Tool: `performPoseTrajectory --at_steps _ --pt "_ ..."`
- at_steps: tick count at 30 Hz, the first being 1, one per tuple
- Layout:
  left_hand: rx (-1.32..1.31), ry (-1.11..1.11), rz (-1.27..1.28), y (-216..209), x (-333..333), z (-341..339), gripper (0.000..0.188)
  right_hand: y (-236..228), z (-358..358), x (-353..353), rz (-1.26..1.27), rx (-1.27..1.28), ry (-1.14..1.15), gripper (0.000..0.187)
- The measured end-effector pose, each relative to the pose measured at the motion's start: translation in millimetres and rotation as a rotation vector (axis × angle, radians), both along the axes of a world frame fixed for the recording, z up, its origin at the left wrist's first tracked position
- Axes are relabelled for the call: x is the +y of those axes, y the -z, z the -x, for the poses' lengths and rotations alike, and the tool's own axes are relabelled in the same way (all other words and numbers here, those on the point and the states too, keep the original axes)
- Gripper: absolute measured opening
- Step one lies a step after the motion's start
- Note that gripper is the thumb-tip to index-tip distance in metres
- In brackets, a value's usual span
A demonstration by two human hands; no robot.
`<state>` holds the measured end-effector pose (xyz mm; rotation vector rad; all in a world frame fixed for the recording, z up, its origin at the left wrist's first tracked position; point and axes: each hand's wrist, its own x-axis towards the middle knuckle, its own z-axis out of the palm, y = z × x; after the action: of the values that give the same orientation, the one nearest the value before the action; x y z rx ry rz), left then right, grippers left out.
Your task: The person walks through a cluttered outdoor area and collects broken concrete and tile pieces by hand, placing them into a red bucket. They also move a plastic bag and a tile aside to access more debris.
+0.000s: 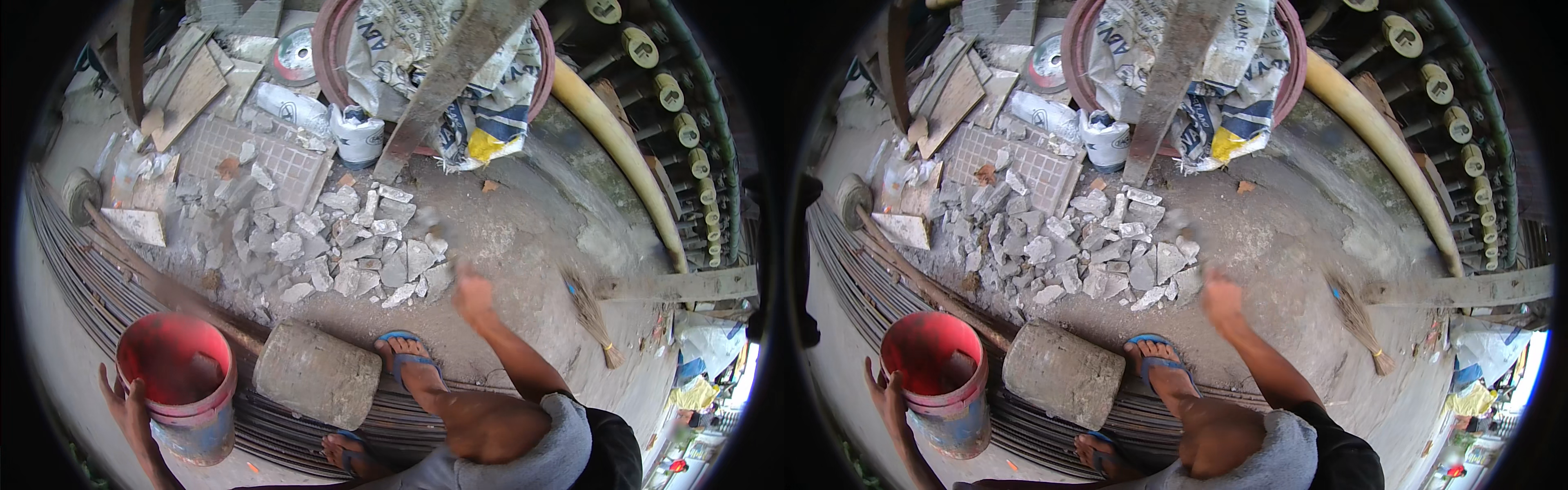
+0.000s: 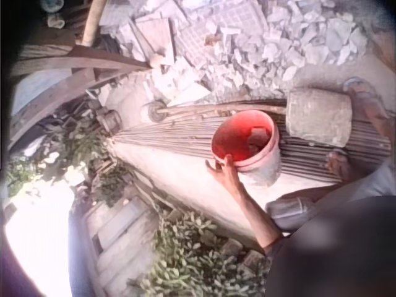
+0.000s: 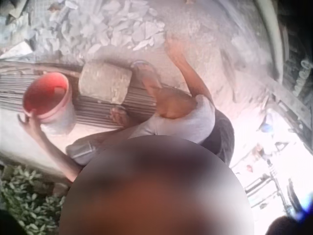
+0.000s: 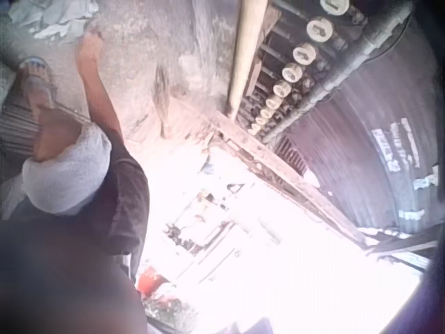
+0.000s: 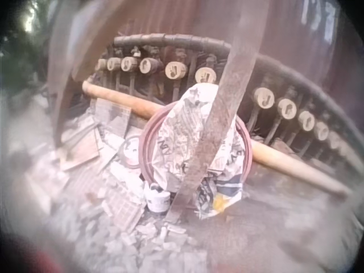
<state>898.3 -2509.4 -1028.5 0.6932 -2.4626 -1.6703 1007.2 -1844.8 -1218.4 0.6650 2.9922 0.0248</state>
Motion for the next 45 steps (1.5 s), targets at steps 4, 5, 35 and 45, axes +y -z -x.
performPoseTrajectory --at_steps 4,5,35,45 --pt "-0.032 0.047 0.064 -3 7 -2 0.081 -43 -58 12 0.193 0.051 0.109 0.044" --pt "-0.049 -0.005 0.116 -4 9 -1 0.081 -61 -72 28 0.259 0.049 0.17 0.038" --pt "0.017 -0.044 0.16 -14 33 -3 0.087 -86 22 -65 0.577 -0.02 -0.079 0.035" --pt "0.059 -0.073 0.101 -27 50 1 0.088 -150 99 -305 0.309 -0.033 -0.933 0.043"
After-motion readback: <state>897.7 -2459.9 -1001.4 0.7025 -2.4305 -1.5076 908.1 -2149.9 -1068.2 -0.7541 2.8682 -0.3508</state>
